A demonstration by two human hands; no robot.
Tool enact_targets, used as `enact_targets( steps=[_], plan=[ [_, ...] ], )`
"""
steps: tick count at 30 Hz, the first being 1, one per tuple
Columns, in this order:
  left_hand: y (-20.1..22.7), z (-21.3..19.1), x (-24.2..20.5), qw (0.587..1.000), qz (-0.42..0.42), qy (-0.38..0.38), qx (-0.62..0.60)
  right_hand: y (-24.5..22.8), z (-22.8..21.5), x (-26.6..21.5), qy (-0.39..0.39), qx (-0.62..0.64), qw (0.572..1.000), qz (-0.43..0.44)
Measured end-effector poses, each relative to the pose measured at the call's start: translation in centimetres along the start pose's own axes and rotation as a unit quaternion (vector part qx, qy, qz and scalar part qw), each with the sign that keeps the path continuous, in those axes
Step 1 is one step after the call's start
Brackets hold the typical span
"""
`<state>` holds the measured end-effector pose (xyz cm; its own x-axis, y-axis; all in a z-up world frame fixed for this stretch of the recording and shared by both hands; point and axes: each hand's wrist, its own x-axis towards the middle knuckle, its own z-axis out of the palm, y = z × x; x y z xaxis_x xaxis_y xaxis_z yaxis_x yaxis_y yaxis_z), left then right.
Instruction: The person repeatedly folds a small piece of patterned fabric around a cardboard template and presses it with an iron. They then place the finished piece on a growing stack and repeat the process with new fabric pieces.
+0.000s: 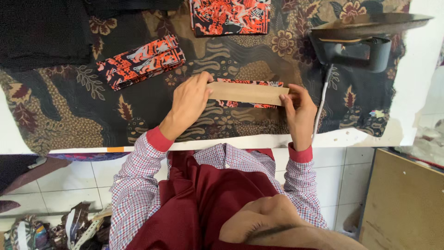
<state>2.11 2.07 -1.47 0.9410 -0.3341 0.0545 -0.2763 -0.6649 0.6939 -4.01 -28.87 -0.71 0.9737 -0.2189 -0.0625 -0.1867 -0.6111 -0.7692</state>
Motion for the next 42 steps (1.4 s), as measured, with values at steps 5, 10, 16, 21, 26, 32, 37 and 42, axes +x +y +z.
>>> enact_targets(
  steps=[5,10,16,21,26,32,37,42],
  plan=[
    [-0.2,-0.1,-0.3,0.999,-0.035,-0.026,0.019,0.5,0.8,0.6,0.017,-0.046,0.999,-0.006],
    [-0.2,-0.1,-0.1,0.998,-0.053,-0.039,0.018,0.8,0.9,0.6,0.022,-0.062,0.998,-0.011],
    [0.2,-0.4,-0.2,0.998,-0.042,-0.033,0.017,1.0,1.1,0.6,0.041,-0.081,0.996,-0.004],
    [0.2,-0.5,-0.2,0.997,-0.054,-0.048,0.017,1.6,1.4,0.6,0.053,-0.098,0.993,-0.026],
    [0.4,0.1,-0.4,0.997,0.017,-0.004,0.080,1.2,1.4,0.6,0.042,-0.122,0.992,-0.009],
    [1.3,3.0,-0.2,0.984,0.176,-0.029,0.016,0.1,1.3,0.5,0.022,-0.232,0.965,-0.120],
    [2.4,5.2,-0.4,0.966,0.253,-0.033,0.035,-0.6,0.8,0.1,-0.034,-0.220,0.955,-0.194],
    [2.2,7.0,-0.2,0.942,0.301,-0.033,0.146,-0.9,-1.0,-0.4,-0.077,-0.165,0.965,-0.191]
  ],
)
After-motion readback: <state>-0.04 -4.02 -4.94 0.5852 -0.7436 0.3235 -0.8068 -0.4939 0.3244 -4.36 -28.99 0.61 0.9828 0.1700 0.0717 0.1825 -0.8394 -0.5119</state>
